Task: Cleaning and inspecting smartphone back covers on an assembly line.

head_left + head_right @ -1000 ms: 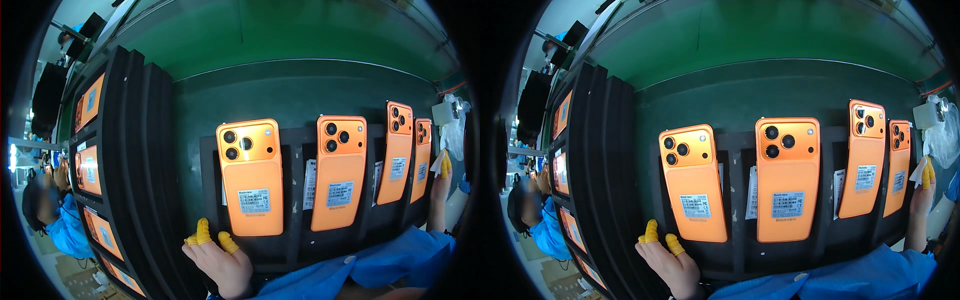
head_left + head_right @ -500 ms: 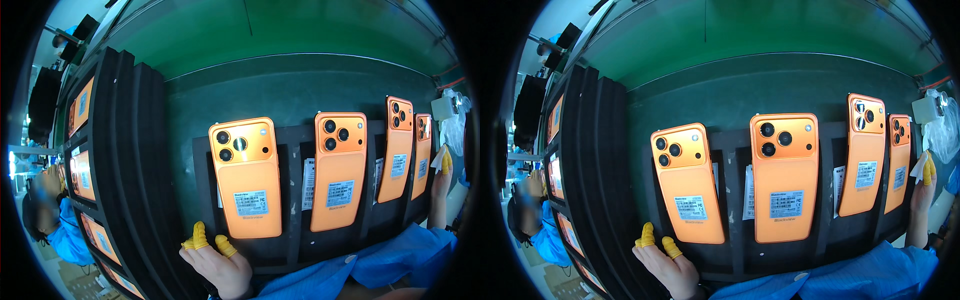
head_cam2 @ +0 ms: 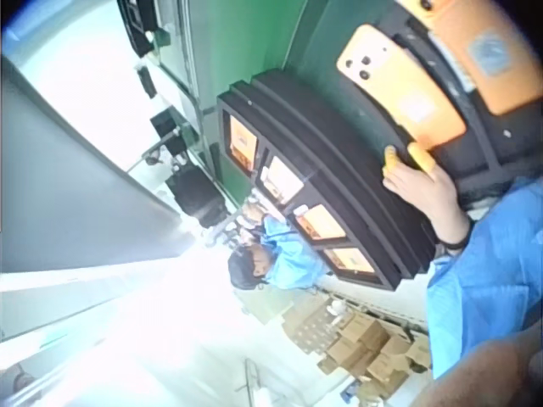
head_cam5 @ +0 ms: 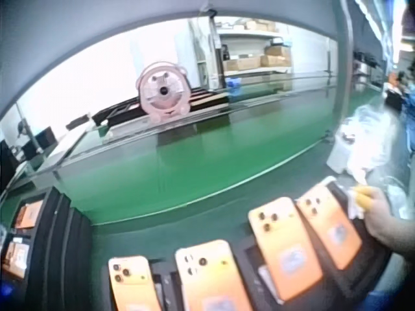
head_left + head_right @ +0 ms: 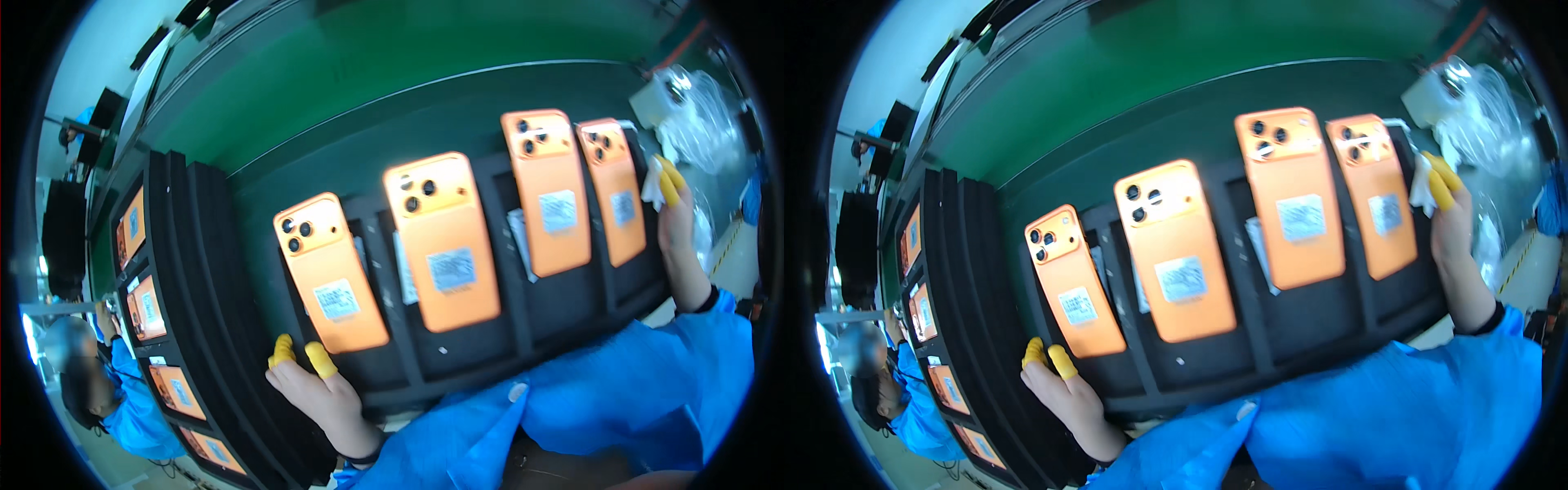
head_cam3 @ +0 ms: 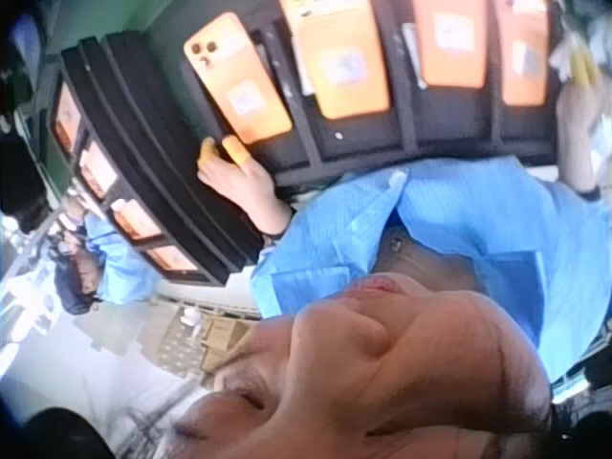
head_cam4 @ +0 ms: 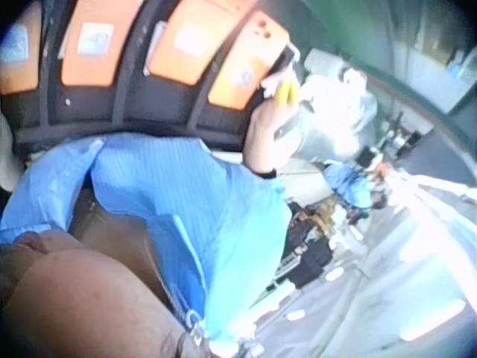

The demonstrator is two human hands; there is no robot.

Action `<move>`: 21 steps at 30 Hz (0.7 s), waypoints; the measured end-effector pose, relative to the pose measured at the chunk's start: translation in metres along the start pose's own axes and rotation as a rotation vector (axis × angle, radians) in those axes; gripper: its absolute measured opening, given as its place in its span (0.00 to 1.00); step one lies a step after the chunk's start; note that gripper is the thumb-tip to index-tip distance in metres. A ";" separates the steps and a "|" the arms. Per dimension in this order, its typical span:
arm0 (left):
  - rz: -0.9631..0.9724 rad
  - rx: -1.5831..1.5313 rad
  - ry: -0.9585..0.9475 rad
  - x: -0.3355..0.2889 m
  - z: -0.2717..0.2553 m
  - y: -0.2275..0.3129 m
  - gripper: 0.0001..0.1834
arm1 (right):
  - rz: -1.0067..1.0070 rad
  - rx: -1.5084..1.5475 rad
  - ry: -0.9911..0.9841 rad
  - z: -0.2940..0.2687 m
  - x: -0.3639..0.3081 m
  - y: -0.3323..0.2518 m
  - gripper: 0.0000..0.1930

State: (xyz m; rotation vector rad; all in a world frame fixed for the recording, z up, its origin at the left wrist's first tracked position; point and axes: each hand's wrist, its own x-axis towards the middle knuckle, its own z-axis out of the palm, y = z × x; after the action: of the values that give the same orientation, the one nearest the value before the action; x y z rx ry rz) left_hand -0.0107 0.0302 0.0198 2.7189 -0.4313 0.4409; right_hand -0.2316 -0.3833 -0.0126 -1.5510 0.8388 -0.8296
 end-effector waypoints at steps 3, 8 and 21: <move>-0.055 -0.015 0.040 0.001 0.001 -0.011 0.21 | -0.019 0.076 -0.014 0.028 0.001 -0.008 0.15; 0.052 0.070 0.185 -0.005 -0.001 -0.017 0.21 | -0.046 0.084 -0.039 0.037 -0.003 -0.027 0.12; 0.667 -0.166 -0.234 -0.023 -0.013 0.119 0.22 | -0.674 -1.076 0.084 -0.018 0.005 -0.023 0.09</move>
State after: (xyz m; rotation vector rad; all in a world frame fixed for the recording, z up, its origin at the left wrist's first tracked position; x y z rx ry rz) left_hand -0.0759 -0.0655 0.0582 2.4127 -1.3848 0.2281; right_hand -0.2431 -0.3933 0.0130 -2.8666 0.8756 -0.9670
